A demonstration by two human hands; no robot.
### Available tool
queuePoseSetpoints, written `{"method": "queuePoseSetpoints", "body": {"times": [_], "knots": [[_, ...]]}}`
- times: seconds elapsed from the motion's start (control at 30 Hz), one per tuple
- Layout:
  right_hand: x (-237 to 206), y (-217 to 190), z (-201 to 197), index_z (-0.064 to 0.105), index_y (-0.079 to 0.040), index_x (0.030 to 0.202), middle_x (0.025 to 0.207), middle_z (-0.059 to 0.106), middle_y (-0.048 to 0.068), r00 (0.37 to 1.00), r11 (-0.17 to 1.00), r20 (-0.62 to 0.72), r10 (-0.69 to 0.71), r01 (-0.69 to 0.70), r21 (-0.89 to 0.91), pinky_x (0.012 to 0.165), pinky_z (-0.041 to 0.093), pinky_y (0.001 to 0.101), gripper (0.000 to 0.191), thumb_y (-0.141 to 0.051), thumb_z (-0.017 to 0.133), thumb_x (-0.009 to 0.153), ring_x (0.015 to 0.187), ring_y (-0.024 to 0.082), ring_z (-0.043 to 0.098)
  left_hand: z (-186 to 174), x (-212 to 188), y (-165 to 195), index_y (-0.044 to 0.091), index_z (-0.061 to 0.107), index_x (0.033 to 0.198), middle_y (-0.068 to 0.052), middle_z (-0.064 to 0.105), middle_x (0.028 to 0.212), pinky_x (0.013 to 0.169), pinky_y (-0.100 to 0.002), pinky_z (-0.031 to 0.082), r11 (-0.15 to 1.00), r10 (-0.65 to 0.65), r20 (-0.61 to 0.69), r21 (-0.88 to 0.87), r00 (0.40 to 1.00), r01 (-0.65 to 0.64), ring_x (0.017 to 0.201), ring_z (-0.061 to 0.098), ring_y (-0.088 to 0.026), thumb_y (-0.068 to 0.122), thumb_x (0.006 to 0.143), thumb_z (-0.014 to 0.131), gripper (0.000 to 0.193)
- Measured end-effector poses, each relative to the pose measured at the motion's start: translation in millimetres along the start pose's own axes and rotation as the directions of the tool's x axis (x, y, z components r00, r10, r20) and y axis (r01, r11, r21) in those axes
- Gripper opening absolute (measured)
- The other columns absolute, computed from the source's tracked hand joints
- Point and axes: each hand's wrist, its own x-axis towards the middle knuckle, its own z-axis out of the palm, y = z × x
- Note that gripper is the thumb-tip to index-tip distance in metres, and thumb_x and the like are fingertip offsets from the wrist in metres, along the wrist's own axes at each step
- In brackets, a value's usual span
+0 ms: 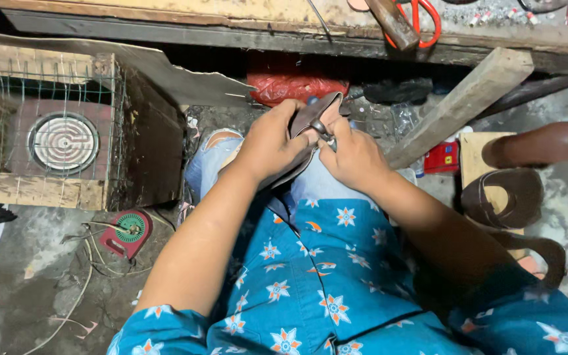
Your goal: The person assembles a sandal by attaching a brown upper to a light-colored sole using a hammer and nails, then secures a pink insole with additional nails. The person uses pliers to trim excess material and inspects the finished sandal.
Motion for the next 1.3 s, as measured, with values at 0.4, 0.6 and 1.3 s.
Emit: {"method": "queuePoseSetpoints", "body": {"times": [0.4, 0.6, 1.3], "knots": [[4.8, -22.9, -30.8, 0.048, 0.0, 0.107, 0.081, 0.068, 0.027, 0.944, 0.989, 0.309, 0.114, -0.077, -0.129, 0.071, 0.05, 0.0608, 0.027, -0.022, 0.057, 0.093, 0.076, 0.049, 0.066, -8.8, 15.5, -18.1, 0.001, 0.068, 0.121, -0.018, 0.074, 0.105, 0.084, -0.037, 0.055, 0.988, -0.115, 0.121, -0.088, 0.986, 0.126, 0.096, 0.073, -0.029, 0.023, 0.077, 0.084, 0.052], [15.7, -34.3, -39.1, 0.049, -0.001, 0.11, 0.08, 0.069, 0.025, 0.879, 0.962, 0.421, 0.224, -0.131, -0.239, 0.074, 0.051, 0.0612, 0.028, -0.022, 0.055, 0.092, 0.078, 0.049, 0.067, -7.2, 9.1, -18.4, -0.004, 0.062, 0.131, -0.02, 0.071, 0.119, 0.092, -0.036, 0.053, 0.989, 0.093, 0.083, -0.124, 0.992, -0.082, 0.108, 0.069, -0.03, 0.023, 0.082, 0.084, 0.06], [-18.3, -14.2, -49.3, 0.054, -0.003, 0.114, 0.098, 0.069, 0.025, 0.887, 0.98, 0.418, 0.195, -0.162, -0.112, 0.084, 0.049, 0.055, 0.031, -0.025, 0.061, 0.094, 0.096, 0.045, 0.065, 16.3, 13.0, 0.2, 0.002, 0.065, 0.112, -0.023, 0.07, 0.111, 0.096, -0.052, 0.049, 0.959, -0.16, 0.019, 0.239, 0.987, 0.151, 0.107, 0.066, -0.042, 0.027, 0.09, 0.058, 0.034]]}}
